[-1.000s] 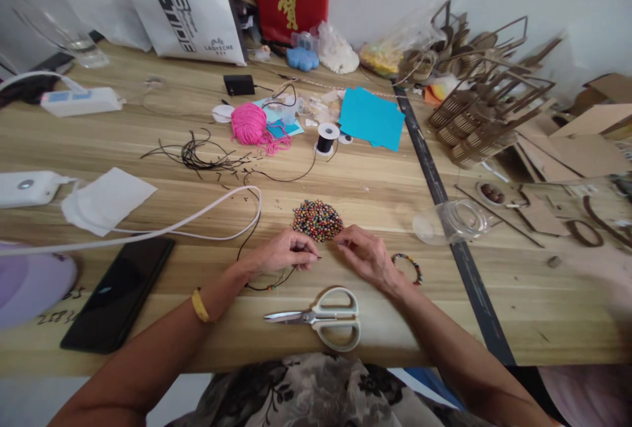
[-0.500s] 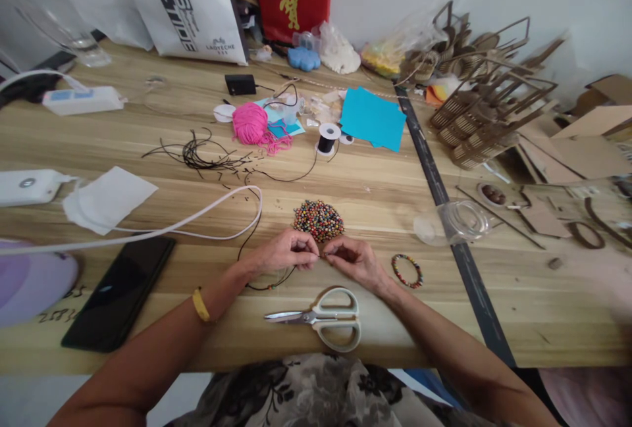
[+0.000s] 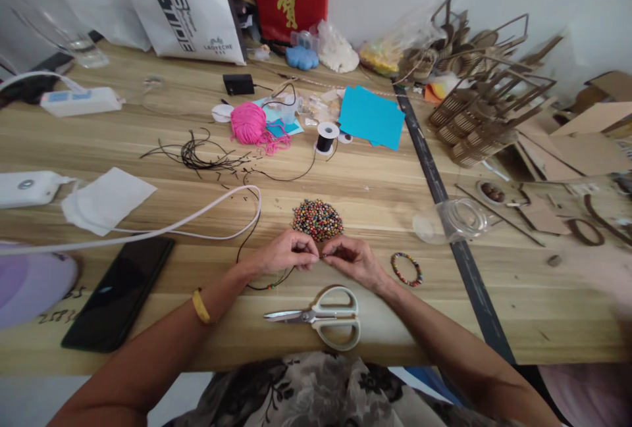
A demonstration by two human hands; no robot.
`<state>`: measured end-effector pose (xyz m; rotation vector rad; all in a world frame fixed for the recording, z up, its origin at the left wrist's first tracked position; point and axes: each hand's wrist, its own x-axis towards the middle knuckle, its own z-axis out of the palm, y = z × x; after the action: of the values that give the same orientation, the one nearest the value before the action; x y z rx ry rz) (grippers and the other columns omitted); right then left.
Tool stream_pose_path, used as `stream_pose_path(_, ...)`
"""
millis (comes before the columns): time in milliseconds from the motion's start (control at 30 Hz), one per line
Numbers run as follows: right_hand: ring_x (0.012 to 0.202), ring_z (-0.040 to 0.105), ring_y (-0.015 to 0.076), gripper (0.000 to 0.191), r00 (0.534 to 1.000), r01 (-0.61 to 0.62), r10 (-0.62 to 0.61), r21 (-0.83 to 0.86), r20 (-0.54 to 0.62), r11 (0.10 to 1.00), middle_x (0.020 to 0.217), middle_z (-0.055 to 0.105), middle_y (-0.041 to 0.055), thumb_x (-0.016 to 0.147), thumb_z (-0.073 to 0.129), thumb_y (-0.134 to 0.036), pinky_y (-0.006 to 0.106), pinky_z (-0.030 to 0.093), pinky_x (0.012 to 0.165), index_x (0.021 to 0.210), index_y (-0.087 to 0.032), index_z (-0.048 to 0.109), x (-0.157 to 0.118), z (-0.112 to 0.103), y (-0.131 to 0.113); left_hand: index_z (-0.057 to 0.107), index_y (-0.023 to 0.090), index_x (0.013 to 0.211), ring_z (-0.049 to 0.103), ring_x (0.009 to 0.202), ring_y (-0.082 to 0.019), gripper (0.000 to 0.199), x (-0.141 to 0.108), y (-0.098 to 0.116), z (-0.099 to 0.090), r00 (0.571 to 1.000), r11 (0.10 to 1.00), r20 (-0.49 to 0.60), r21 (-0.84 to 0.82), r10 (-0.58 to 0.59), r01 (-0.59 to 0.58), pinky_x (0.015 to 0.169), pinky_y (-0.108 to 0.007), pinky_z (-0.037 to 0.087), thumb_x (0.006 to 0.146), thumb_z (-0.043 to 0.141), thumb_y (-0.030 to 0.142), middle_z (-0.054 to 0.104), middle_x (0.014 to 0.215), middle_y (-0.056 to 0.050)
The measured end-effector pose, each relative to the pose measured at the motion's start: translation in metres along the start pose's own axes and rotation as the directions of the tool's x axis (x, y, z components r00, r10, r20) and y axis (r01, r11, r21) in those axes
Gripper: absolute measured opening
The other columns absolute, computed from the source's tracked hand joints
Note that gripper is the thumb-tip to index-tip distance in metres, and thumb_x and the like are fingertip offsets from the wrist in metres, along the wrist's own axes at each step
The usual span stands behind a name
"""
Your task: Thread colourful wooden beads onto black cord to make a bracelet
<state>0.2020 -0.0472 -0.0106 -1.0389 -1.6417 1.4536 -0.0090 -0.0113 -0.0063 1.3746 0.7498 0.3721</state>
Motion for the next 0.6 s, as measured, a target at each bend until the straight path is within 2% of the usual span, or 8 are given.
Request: stream_pose_path(600, 0.069, 0.057, 0.013, 0.027, 1.0, 0.01, -0.01, -0.024, 0.02, 1.0, 0.078, 0.063, 0.0046, 0.082, 0.066, -0.041, 0.025, 0.046, 0.063, 0.085, -0.014, 0.064, -0.0007, 0.001, 0.0029, 0.064, 0.01, 0.075, 0.057, 0.053, -0.009, 0.019, -0.0003, 0.0044, 0.0026, 1.0, 0.999, -0.005, 0.044, 0.005, -0.005, 0.053, -0.019, 0.045, 0.076, 0.067, 0.029, 0.063, 0.059, -0.001)
